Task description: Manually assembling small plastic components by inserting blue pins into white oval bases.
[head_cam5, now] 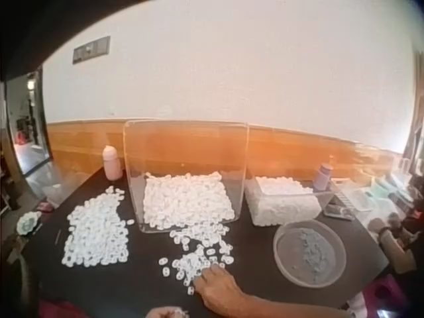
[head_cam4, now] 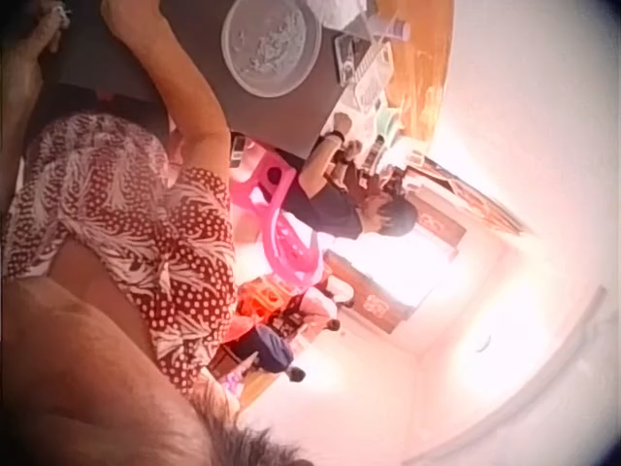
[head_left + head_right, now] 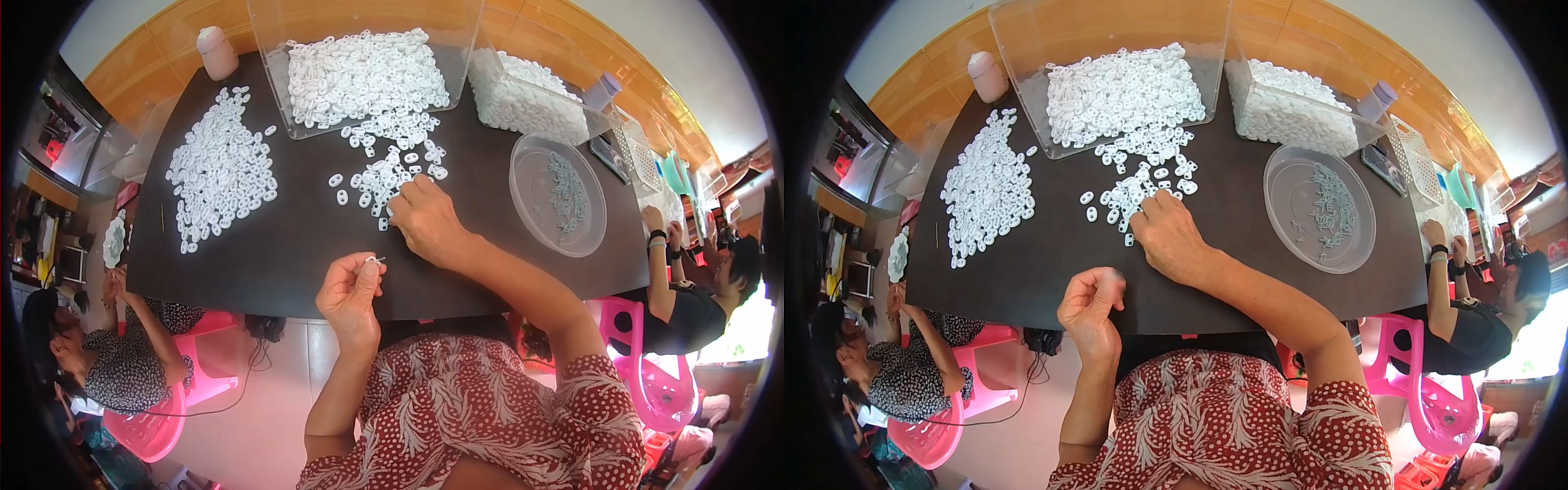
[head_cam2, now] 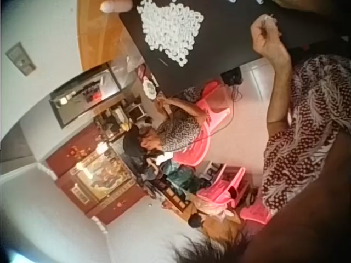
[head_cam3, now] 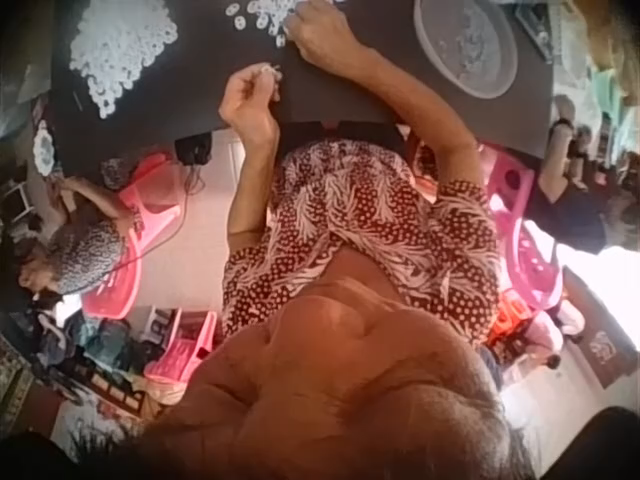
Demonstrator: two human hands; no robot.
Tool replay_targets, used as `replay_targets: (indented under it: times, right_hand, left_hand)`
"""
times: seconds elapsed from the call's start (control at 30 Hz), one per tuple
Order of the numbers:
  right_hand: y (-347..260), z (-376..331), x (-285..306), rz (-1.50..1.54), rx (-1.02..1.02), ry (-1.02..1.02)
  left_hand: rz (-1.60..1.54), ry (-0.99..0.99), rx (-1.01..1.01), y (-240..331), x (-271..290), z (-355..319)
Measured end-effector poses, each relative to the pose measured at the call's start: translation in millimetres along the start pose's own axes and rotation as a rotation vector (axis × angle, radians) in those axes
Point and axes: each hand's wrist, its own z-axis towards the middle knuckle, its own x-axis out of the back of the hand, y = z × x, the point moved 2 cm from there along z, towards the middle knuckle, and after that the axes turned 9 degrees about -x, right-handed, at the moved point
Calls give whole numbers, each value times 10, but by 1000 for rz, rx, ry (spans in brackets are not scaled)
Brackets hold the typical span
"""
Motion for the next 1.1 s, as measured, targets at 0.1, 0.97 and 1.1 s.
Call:
replay_targets:
  times: [0.1,0.97,1.1]
  right_hand:
    - [-10,14,-2,14,-2,6]
    - [-220,-510,300,1386,-990,-153]
    - [-234,-519,336,1382,-994,-107]
  left_hand:
    - [-26,-13,16,1,10,6]
    - [-11,-82,48,-7,-232,-180]
    - [21,-62,49,-4,-240,-198]
